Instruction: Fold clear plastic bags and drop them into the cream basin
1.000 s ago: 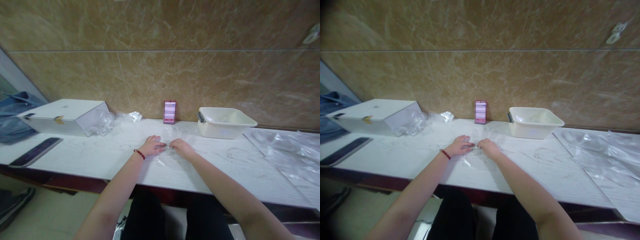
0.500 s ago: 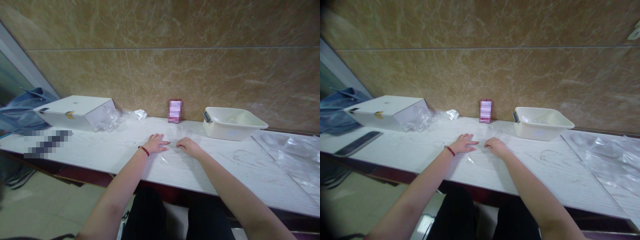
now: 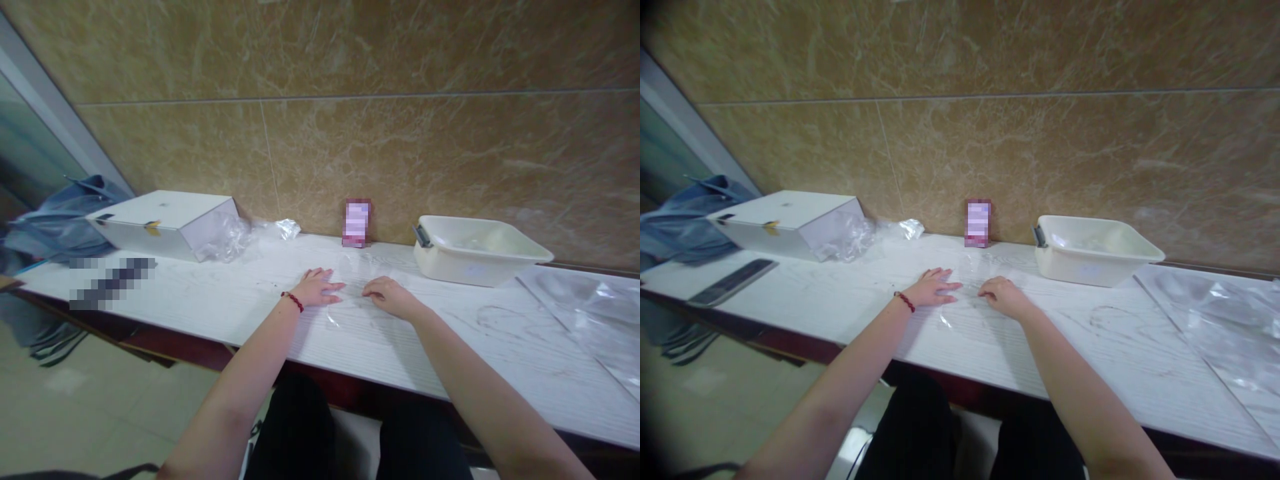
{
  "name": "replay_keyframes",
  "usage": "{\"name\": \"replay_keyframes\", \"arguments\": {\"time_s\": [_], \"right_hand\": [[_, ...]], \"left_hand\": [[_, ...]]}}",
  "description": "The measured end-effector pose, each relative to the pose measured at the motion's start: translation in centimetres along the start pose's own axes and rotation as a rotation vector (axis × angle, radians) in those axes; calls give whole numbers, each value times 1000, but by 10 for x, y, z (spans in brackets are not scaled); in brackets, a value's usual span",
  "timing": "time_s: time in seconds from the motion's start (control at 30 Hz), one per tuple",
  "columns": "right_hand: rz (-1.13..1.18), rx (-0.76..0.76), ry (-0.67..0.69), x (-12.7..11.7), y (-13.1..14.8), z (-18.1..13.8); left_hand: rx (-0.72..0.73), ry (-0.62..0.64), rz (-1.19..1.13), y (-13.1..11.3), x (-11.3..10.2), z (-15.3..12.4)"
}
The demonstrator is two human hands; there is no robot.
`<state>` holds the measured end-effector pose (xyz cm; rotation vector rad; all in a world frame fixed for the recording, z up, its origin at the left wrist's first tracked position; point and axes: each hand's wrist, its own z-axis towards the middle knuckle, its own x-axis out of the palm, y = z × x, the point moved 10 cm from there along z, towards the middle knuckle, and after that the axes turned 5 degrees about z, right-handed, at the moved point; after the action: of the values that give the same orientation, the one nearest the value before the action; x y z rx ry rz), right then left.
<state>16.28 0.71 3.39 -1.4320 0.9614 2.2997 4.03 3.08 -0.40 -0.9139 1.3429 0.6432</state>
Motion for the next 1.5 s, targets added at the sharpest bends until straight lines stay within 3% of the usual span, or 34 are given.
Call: {"name": "replay_keyframes", "arguments": {"time_s": [0.1,0.27,0.4,0.63,0.83,0.97,1.1,1.23,1.5], "right_hand": [[-13,63,-41,-14,-15,-4],[-111,450,-300,-61,-76,-33],[-159,642,-222,-54,-106,-47],[-318,842,-123,-48,-124,-61],[-269,874,-189,-48,-118,-62],[-229,790,-295,-50,-109,-51],[-117,643,-420,-55,-100,-40],[59,592,-485,-52,-100,-35],[262,721,-571,-45,-114,-46]], "left_hand": [[-7,19,40,1,1,0],[-2,41,86,1,1,1],[16,11,88,0,-1,2],[47,-62,107,0,-5,4],[94,-189,108,-19,-27,8],[210,-159,147,-67,-34,29],[276,-77,193,-110,-27,52],[223,-71,193,-113,-15,57],[309,-98,145,-110,-1,56]]}}
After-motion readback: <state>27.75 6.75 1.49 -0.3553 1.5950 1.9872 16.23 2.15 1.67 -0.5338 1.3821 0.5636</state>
